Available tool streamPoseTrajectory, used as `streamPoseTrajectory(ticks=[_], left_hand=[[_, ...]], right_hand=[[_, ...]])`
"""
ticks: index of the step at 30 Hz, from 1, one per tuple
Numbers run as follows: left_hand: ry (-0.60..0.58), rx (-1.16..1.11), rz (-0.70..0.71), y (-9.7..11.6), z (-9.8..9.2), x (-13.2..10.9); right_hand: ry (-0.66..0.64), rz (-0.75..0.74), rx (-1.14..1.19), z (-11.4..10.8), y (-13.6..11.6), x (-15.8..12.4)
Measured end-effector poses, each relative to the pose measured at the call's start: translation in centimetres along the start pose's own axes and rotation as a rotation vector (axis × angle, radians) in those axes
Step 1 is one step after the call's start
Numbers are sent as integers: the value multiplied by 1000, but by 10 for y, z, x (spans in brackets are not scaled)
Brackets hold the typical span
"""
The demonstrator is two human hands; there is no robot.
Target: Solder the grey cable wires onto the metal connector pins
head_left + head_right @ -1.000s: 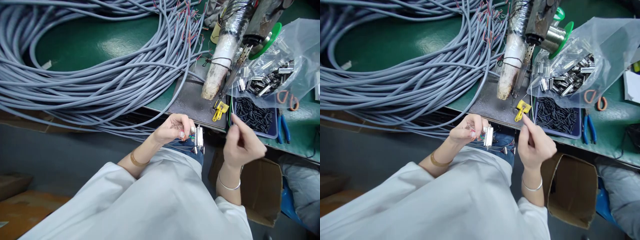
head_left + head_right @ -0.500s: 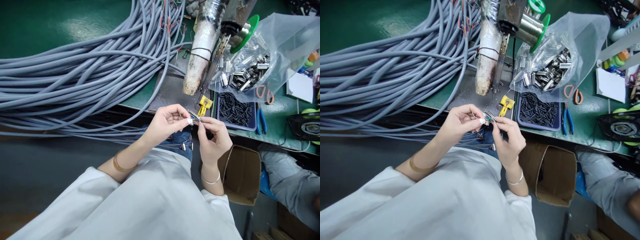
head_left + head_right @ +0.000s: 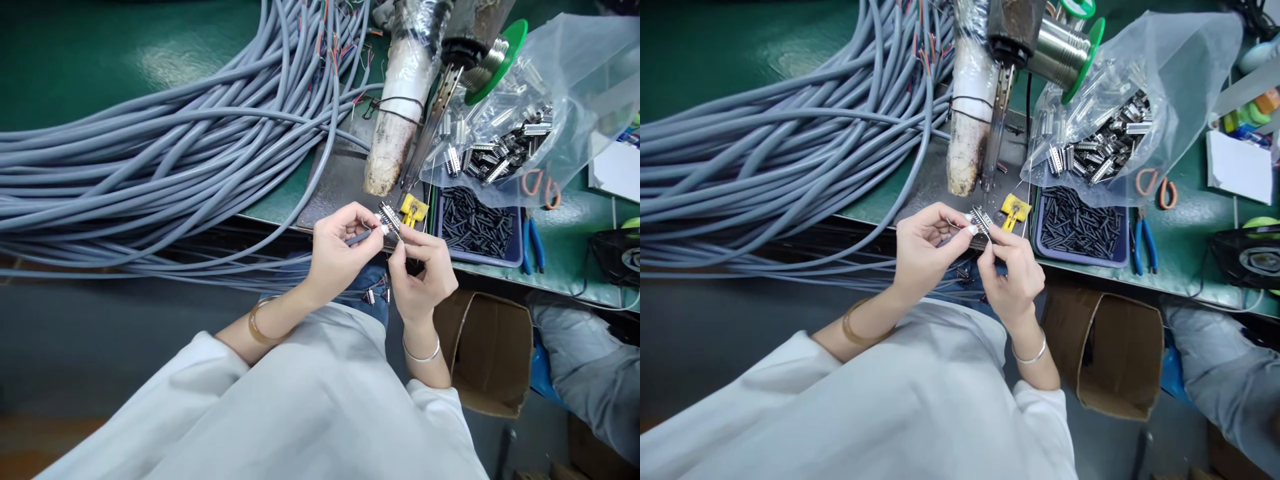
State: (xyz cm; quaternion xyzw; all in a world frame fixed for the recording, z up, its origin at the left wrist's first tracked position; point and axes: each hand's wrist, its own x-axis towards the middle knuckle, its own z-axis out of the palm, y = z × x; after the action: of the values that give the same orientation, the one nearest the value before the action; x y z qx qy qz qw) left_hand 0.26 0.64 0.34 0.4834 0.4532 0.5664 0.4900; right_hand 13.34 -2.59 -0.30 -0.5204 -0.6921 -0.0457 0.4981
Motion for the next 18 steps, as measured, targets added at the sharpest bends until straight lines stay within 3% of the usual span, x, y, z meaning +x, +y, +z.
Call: streamPoseTrajectory(ticks=[18], left_hand=[[60,115,119,8,4,8]], right_hand=[[22,1,33,3,1,21]])
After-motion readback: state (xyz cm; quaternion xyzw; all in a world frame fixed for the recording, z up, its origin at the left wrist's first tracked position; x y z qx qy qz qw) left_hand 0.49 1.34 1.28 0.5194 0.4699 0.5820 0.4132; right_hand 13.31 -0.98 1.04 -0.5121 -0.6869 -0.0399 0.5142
